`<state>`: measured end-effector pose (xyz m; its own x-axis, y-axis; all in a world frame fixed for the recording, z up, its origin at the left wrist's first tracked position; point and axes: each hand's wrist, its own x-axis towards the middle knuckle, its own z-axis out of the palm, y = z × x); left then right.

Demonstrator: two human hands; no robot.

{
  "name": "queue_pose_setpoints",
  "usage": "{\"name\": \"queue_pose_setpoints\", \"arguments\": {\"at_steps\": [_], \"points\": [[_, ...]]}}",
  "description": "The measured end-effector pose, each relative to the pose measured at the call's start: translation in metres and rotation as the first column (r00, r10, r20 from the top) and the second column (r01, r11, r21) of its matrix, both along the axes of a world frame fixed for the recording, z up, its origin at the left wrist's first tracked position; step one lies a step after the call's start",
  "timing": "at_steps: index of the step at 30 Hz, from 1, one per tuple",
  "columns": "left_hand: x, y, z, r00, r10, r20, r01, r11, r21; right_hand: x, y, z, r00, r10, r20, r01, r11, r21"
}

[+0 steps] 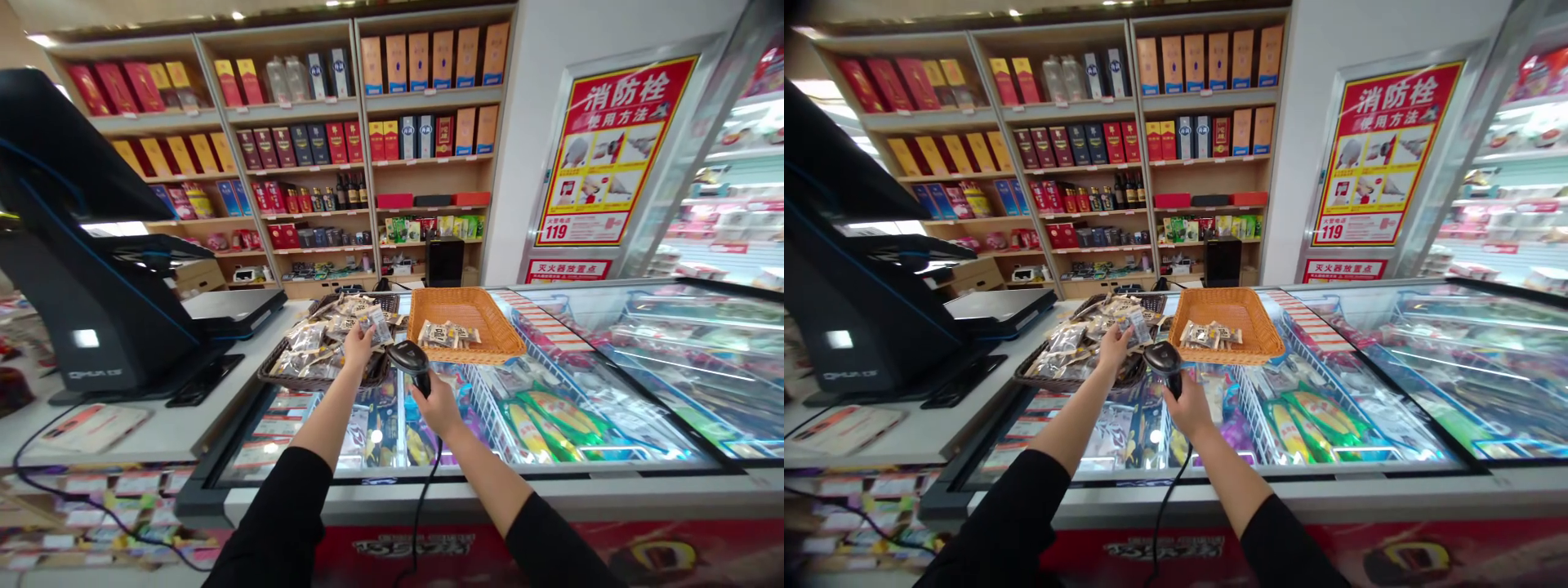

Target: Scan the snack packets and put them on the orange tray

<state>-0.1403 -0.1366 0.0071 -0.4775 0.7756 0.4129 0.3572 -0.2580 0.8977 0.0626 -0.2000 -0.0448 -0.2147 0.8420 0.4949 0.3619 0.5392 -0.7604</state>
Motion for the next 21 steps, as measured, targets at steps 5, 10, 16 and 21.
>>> {"name": "queue_pose_setpoints", "arguments": {"at_steps": [5, 10, 16, 21], "points": [[-0.001, 0.005, -0.004, 1.000, -0.012, 0.023, 0.013, 1.000, -0.007, 0.000, -0.001, 0.001, 1.000, 0.018, -0.003, -0.018, 1.000, 0.006], [0.000, 0.000, -0.002, 0.999, 0.007, -0.034, -0.007, 1.000, 0.004, 0.000, 0.000, -0.003, 0.996, 0.002, -0.087, -0.003, 1.000, -0.015], [0.027, -0.014, 0.025, 0.846, 0.059, -0.529, -0.024, 0.997, 0.073, 0.008, 0.014, -0.007, 0.792, -0.202, -0.576, 0.071, 0.968, -0.241], [0.088, 0.006, 0.033, 0.502, -0.191, -0.843, 0.064, 0.981, -0.184, 0.017, 0.029, -0.005, 0.582, -0.346, -0.736, 0.209, 0.938, -0.276]]}}
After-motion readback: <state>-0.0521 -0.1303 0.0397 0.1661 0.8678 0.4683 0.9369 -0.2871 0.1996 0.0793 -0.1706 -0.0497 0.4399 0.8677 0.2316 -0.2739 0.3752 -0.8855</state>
